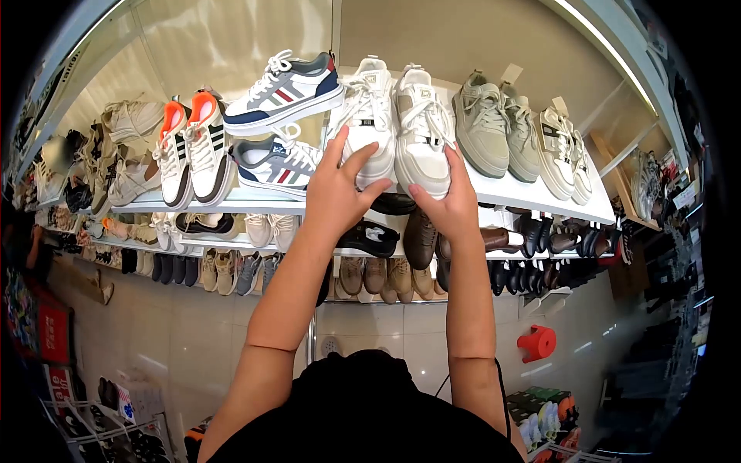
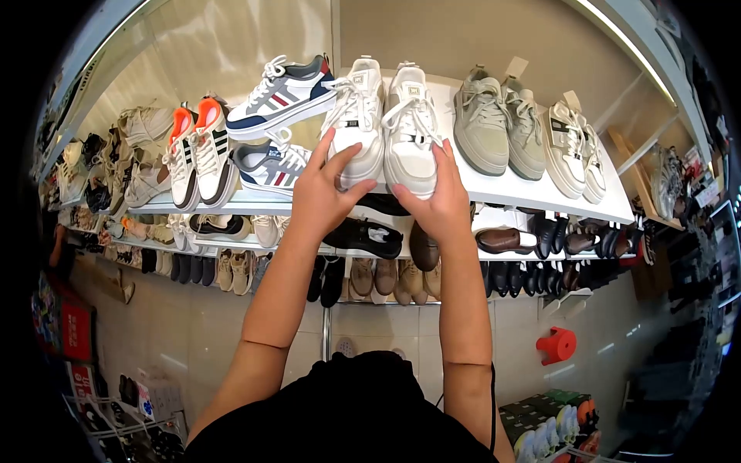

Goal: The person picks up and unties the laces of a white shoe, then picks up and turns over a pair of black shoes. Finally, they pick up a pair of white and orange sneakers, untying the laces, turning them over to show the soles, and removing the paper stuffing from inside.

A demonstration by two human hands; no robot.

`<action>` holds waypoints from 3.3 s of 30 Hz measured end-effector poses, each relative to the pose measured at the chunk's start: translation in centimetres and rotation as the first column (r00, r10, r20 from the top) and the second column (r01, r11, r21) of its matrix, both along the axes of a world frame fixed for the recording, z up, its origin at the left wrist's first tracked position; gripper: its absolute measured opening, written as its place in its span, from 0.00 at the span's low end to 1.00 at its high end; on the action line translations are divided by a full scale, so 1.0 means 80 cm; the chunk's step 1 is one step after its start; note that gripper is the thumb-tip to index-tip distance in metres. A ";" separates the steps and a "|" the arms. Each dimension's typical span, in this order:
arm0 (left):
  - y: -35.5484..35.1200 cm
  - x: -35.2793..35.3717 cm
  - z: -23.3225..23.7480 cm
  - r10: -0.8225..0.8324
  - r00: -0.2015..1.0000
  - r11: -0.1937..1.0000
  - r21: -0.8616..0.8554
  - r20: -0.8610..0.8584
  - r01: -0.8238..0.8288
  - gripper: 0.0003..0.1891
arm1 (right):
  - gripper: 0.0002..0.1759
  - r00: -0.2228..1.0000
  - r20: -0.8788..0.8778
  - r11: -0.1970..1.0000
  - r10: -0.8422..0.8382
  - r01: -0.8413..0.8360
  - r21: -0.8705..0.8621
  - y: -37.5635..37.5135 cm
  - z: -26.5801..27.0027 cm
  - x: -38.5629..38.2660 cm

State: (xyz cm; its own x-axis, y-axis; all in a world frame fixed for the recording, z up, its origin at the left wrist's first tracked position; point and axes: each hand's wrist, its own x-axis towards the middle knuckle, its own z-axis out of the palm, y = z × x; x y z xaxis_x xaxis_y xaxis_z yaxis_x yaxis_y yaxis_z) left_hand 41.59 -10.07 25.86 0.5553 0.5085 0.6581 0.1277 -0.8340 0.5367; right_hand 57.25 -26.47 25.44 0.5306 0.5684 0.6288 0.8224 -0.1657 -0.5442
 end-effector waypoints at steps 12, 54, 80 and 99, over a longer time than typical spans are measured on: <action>0.055 0.052 -0.010 0.035 0.999 0.998 0.061 -0.013 -0.034 0.31 | 0.58 0.993 -0.034 0.979 -0.111 0.104 -0.174 0.055 0.009 0.052; -0.098 -0.228 -0.282 -0.151 0.555 -0.780 -0.443 0.818 0.441 0.55 | 0.34 0.453 -0.484 0.637 0.749 -0.694 0.336 -0.020 -0.187 -0.156; -0.085 -0.337 -0.403 0.204 0.432 -0.465 -0.301 0.878 0.833 0.47 | 0.57 0.962 0.271 0.600 -0.003 0.219 -0.770 0.184 -0.234 0.093; -0.106 -0.215 -0.346 0.015 0.490 -0.579 -0.392 0.872 0.715 0.49 | 0.39 0.987 0.102 0.924 0.123 -0.077 -0.374 0.106 -0.210 0.037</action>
